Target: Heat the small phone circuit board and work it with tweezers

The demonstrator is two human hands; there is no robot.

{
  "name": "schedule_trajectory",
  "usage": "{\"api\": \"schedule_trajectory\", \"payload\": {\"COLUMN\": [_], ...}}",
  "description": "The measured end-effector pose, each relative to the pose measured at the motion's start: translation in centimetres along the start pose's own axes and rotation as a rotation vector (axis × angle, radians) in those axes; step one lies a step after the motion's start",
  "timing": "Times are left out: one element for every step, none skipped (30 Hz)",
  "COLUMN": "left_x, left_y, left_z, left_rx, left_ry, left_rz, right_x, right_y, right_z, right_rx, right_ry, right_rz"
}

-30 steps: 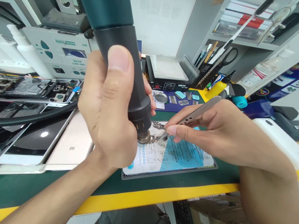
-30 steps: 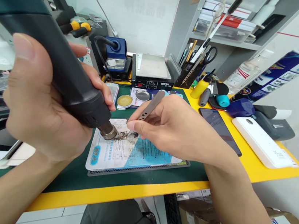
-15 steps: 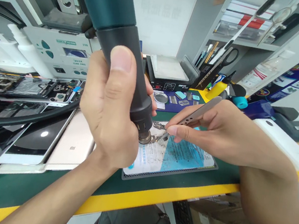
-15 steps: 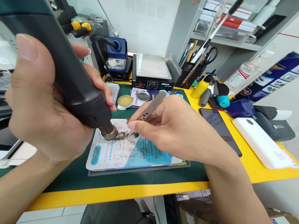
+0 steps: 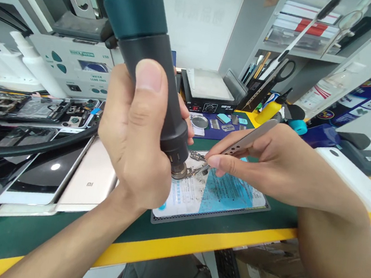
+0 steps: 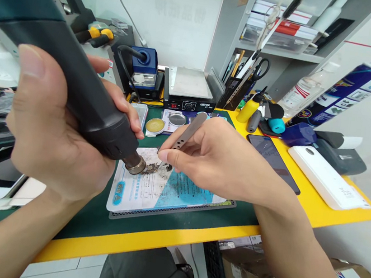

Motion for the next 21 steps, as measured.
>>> {"api": "schedule_trajectory", "payload": {"left_x": [-0.1,-0.04,-0.02,0.11,0.2,0.27,0.37,0.41,0.4,0.38,0.33,0.28,0.23,0.22,0.14,0.03,-0.07,-0.15,-0.24,-0.29,-0.33], "left_y": [-0.08,-0.06,-0.11,-0.06,0.0,-0.04,0.01,0.03,0.02,0.05,0.04,0.03,0.05,0.08,0.12,0.14,0.11,0.14,0.15,0.21,0.31], "left_z": [-0.1,-0.23,-0.37,-0.51,-0.62,-0.69,-0.73,-0.73,-0.7,-0.66,-0.62,-0.59,-0.57,-0.57,-0.56,-0.55,-0.52,-0.48,-0.42,-0.34,-0.27], "left_rx": [-0.02,-0.031,-0.05,-0.057,-0.061,-0.073,-0.074,-0.073,-0.075,-0.071,-0.071,-0.071,-0.068,-0.064,-0.06,-0.06,-0.066,-0.068,-0.071,-0.069,-0.062], "left_ry": [0.025,0.041,0.067,0.082,0.098,0.11,0.112,0.112,0.112,0.109,0.107,0.105,0.104,0.101,0.105,0.114,0.12,0.121,0.121,0.112,0.1], "left_rz": [0.015,0.028,0.045,0.053,0.059,0.062,0.056,0.051,0.05,0.05,0.052,0.054,0.053,0.046,0.04,0.034,0.027,0.017,0.01,-0.002,-0.012], "right_x": [0.03,0.07,0.12,0.16,0.2,0.23,0.26,0.29,0.3,0.32,0.34,0.34,0.32,0.27,0.22,0.16,0.08,0.01,-0.05,-0.09,-0.12], "right_y": [-0.07,-0.13,-0.18,-0.23,-0.27,-0.35,-0.45,-0.54,-0.6,-0.65,-0.66,-0.68,-0.68,-0.67,-0.66,-0.62,-0.58,-0.56,-0.55,-0.58,-0.6], "right_z": [0.01,0.0,-0.02,-0.06,-0.1,-0.15,-0.19,-0.22,-0.24,-0.24,-0.22,-0.19,-0.15,-0.1,-0.05,-0.01,0.03,0.06,0.07,0.08,0.08], "right_rx": [-0.007,-0.014,-0.019,-0.023,-0.027,-0.033,-0.042,-0.05,-0.054,-0.058,-0.059,-0.061,-0.062,-0.063,-0.065,-0.064,-0.062,-0.064,-0.065,-0.071,-0.074], "right_ry": [0.001,0.001,0.001,0.001,0.0,-0.002,-0.005,-0.009,-0.013,-0.018,-0.022,-0.024,-0.024,-0.02,-0.016,-0.011,-0.006,-0.002,-0.001,-0.002,-0.004], "right_rz": [-0.006,-0.011,-0.016,-0.019,-0.021,-0.021,-0.02,-0.019,-0.017,-0.015,-0.011,-0.009,-0.009,-0.009,-0.008,-0.007,-0.007,-0.007,-0.008,-0.01,-0.013]}}
Point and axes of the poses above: each hand's wrist, its own z-axis away from the middle knuckle, its own y-axis out of the palm, x = y × z, the point moved 9 cm from there along -z, towards the middle knuckle, and after that the axes turned 7 degrees about -x, right-handed, at the moved point
